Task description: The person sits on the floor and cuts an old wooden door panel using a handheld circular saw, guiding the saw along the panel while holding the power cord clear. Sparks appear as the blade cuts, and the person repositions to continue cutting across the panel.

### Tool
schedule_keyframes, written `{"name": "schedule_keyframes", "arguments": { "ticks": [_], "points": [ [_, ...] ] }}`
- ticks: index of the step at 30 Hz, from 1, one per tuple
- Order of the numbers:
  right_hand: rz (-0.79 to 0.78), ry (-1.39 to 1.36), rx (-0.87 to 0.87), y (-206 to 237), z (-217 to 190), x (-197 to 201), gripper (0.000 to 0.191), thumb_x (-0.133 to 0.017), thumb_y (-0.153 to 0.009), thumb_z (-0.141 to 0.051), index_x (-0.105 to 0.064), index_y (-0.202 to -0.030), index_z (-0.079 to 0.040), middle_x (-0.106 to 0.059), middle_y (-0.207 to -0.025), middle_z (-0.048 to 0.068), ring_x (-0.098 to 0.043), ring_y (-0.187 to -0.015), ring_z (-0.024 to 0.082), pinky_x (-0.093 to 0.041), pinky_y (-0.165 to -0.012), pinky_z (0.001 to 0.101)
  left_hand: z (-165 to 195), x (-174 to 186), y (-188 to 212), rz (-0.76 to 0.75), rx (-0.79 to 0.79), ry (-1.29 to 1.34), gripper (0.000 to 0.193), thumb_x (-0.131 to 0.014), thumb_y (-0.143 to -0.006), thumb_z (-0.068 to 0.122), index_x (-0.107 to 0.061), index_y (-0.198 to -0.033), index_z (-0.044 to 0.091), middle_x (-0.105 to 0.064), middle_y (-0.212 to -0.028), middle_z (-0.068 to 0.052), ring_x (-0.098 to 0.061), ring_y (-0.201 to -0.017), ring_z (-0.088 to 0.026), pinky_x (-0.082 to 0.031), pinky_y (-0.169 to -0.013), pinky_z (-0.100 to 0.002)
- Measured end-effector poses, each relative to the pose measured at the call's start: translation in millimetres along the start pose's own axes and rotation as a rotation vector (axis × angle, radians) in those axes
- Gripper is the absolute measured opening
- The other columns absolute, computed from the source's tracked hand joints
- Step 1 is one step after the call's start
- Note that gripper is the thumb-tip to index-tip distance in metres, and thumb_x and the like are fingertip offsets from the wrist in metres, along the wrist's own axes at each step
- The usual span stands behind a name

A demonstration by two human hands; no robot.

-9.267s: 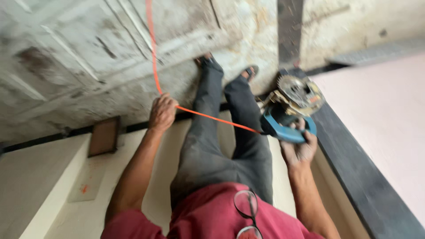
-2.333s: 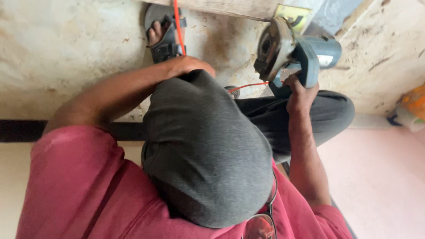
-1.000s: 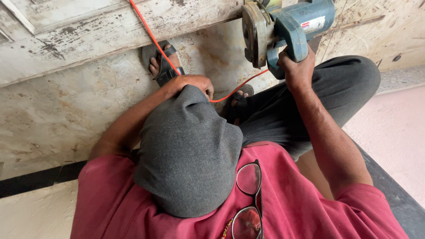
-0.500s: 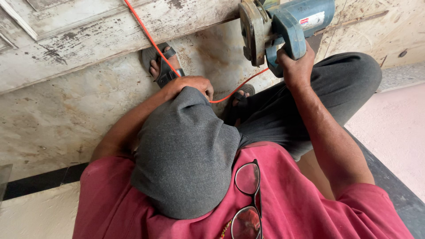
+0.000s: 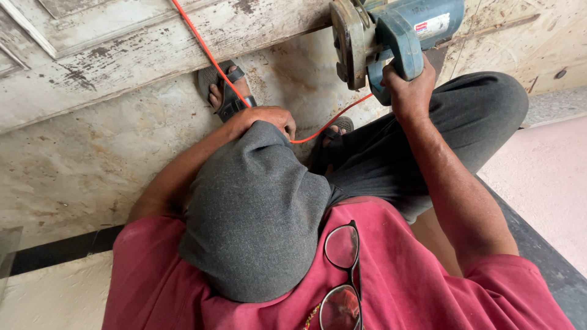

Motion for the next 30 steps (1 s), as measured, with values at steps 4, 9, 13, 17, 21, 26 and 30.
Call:
{"name": "schedule_keyframes", "arguments": {
  "ticks": [4, 9, 13, 17, 21, 26, 30],
  "points": [
    [0.013, -0.001, -0.005, -1.8, -0.6, -0.2, 0.020, -0.072, -0.090, -0.009, -0.060, -0.103, -0.001, -0.068, -0.085, 0.004, -0.068, -0.073, 0.012, -0.058, -0.070, 0.0286, 0.1, 0.7, -2.4, 0.016, -0.058, 0.008, 0.033, -0.079, -0.078, 0.030, -0.080, -0.103, 0.009, -0.079, -0.092, -0.013, -0.076, -0.089, -0.027, -0.057, -0.077, -0.040],
    [0.011, 0.013, -0.004, -3.3, -2.6, -1.0, 0.019, -0.073, -0.091, -0.009, -0.060, -0.101, -0.001, -0.067, -0.084, 0.004, -0.069, -0.073, 0.013, -0.058, -0.071, 0.0290, -1.9, 0.6, -1.6, 0.006, -0.019, 0.030, 0.033, -0.079, -0.078, 0.030, -0.079, -0.103, 0.009, -0.079, -0.091, -0.013, -0.076, -0.087, -0.027, -0.057, -0.077, -0.039],
    [0.005, 0.016, -0.002, -3.8, -4.3, -2.3, 0.018, -0.073, -0.092, -0.010, -0.060, -0.101, 0.000, -0.068, -0.086, 0.004, -0.069, -0.074, 0.013, -0.058, -0.072, 0.0296, 4.2, 3.1, 3.0, 0.004, -0.004, 0.023, 0.033, -0.078, -0.078, 0.031, -0.080, -0.103, 0.009, -0.079, -0.091, -0.013, -0.076, -0.087, -0.027, -0.057, -0.076, -0.039],
    [-0.007, 0.030, 0.010, -4.2, -6.3, -3.1, 0.020, -0.072, -0.092, -0.011, -0.059, -0.104, -0.001, -0.068, -0.086, 0.004, -0.070, -0.075, 0.013, -0.060, -0.073, 0.0301, 8.6, 6.0, 8.6, 0.005, 0.017, 0.031, 0.033, -0.078, -0.078, 0.031, -0.080, -0.104, 0.010, -0.079, -0.092, -0.013, -0.076, -0.088, -0.027, -0.058, -0.077, -0.039],
    [0.005, 0.028, 0.021, -5.2, -6.8, -2.3, 0.020, -0.072, -0.092, -0.011, -0.059, -0.103, 0.000, -0.069, -0.086, 0.005, -0.070, -0.074, 0.013, -0.060, -0.072, 0.0307, 8.2, 5.0, 9.9, -0.009, 0.040, 0.056, 0.034, -0.077, -0.079, 0.030, -0.079, -0.105, 0.009, -0.079, -0.092, -0.013, -0.076, -0.089, -0.028, -0.058, -0.078, -0.040],
    [0.008, 0.030, 0.038, -7.3, -6.3, -2.0, 0.020, -0.072, -0.093, -0.012, -0.059, -0.103, -0.001, -0.069, -0.086, 0.005, -0.071, -0.075, 0.014, -0.061, -0.073, 0.0305, 13.6, 6.1, 8.7, 0.017, -0.044, 0.038, 0.035, -0.077, -0.078, 0.030, -0.080, -0.105, 0.008, -0.079, -0.093, -0.013, -0.076, -0.089, -0.028, -0.058, -0.078, -0.039],
    [0.018, 0.034, 0.039, -8.5, -5.7, -1.2, 0.020, -0.073, -0.093, -0.012, -0.060, -0.103, -0.001, -0.069, -0.085, 0.005, -0.071, -0.075, 0.014, -0.061, -0.073, 0.0303, 10.3, 5.9, 9.7, 0.013, -0.011, 0.045, 0.034, -0.077, -0.079, 0.029, -0.079, -0.106, 0.008, -0.079, -0.092, -0.014, -0.076, -0.089, -0.028, -0.057, -0.077, -0.039]
  ]
}}
Point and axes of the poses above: each hand's wrist, its own y-axis away from the middle knuckle, its own x-axis out of the back of the hand, z = x × y, the point moved 8 cm from there along -y, towards the middle knuckle
